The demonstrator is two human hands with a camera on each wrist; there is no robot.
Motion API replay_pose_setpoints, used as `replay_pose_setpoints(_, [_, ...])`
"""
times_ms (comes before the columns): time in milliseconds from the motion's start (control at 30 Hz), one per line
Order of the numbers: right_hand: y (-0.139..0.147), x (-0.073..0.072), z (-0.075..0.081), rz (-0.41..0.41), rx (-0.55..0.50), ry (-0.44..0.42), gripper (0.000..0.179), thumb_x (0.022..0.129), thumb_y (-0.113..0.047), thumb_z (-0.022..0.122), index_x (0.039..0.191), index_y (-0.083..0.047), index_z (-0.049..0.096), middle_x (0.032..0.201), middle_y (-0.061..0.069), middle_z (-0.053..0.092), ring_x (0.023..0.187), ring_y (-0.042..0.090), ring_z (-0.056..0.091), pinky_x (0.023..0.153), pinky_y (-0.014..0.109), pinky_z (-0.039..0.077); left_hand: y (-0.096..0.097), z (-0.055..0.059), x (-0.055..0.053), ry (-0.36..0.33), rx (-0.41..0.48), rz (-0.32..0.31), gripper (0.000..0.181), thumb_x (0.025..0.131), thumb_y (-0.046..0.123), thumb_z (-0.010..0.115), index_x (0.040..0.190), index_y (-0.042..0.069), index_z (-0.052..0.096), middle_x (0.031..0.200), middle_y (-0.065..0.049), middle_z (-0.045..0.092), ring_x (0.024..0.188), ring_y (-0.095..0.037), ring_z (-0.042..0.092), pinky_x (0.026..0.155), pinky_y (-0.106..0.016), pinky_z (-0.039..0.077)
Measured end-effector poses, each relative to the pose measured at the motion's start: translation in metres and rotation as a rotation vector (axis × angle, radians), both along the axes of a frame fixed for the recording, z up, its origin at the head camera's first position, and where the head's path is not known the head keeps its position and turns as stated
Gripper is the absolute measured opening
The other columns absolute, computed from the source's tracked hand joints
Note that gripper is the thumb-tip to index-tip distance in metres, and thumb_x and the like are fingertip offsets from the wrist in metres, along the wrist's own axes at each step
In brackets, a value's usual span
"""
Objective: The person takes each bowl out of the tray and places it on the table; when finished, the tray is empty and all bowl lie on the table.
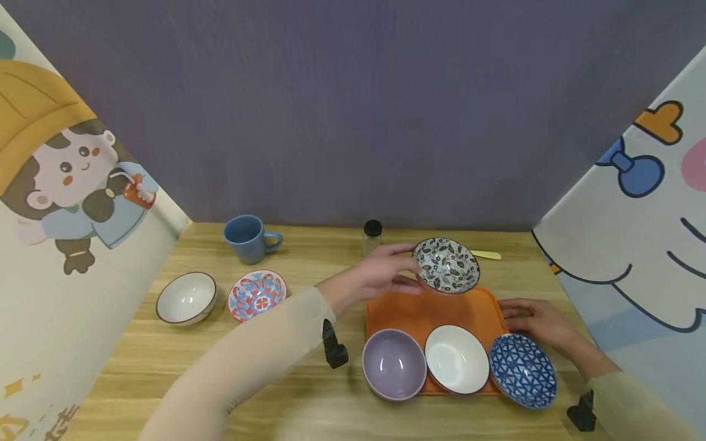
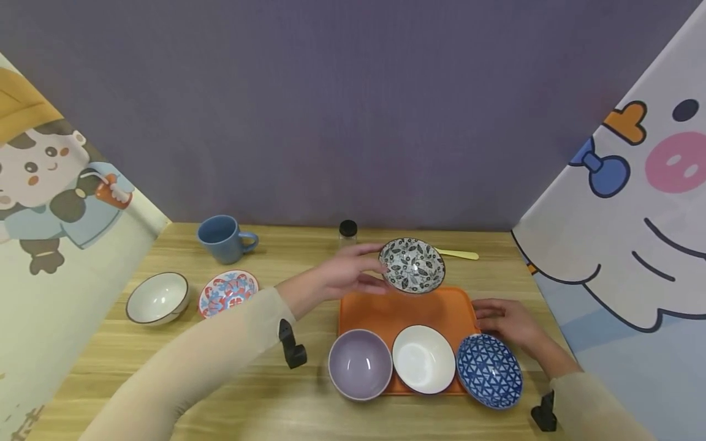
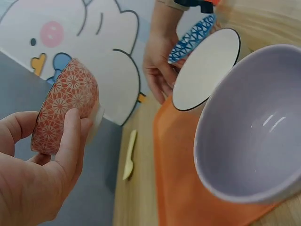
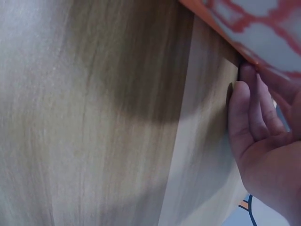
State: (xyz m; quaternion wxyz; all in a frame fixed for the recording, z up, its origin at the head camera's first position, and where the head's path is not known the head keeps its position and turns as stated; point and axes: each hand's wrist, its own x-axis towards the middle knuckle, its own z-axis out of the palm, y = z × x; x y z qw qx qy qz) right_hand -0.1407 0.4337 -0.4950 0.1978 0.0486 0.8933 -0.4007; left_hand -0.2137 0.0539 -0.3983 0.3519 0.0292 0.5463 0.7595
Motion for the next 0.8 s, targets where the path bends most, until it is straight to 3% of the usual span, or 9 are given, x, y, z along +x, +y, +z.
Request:
replay_pose_setpoints(233, [0.001,-0.001,-0.002,0.020,-0.011,0.012,0.064,0.096,-0.024,0.073,0.147,0.005,0.049,0.127,0.023,0.068,0.110,0.031,0.068,0.084,0.037,0.066,-0.043,0.007,0.010,0.042,-0.007,0.019,0.069,0.093,-0.006,0.060,0.156,0.015,0.044,0.134,-0.027,0.058,0.090,-0.036,0.072,0.091,-0.047,0.064])
replay_pose_setpoints(567, [0.002,-0.001,-0.001,0.032,0.011,0.032,0.062,0.096,-0.022,0.073,0.146,0.007,0.050,0.126,0.024,0.068,0.109,0.032,0.068,0.083,0.035,0.066,-0.099,-0.004,0.022,-0.002,-0.030,0.162,0.071,0.093,-0.006,0.060,0.158,0.015,0.039,0.136,-0.028,0.055,0.101,-0.038,0.071,0.097,-0.050,0.060])
replay_pose_setpoints(800, [0.002,-0.002,-0.002,0.036,-0.002,0.023,0.062,0.096,-0.021,0.072,0.146,0.008,0.049,0.126,0.024,0.067,0.110,0.031,0.067,0.082,0.033,0.065,-0.126,-0.013,0.032,0.013,-0.060,0.212,0.073,0.096,-0.008,0.059,0.161,0.015,0.033,0.142,-0.032,0.051,0.107,-0.039,0.070,0.099,-0.050,0.060])
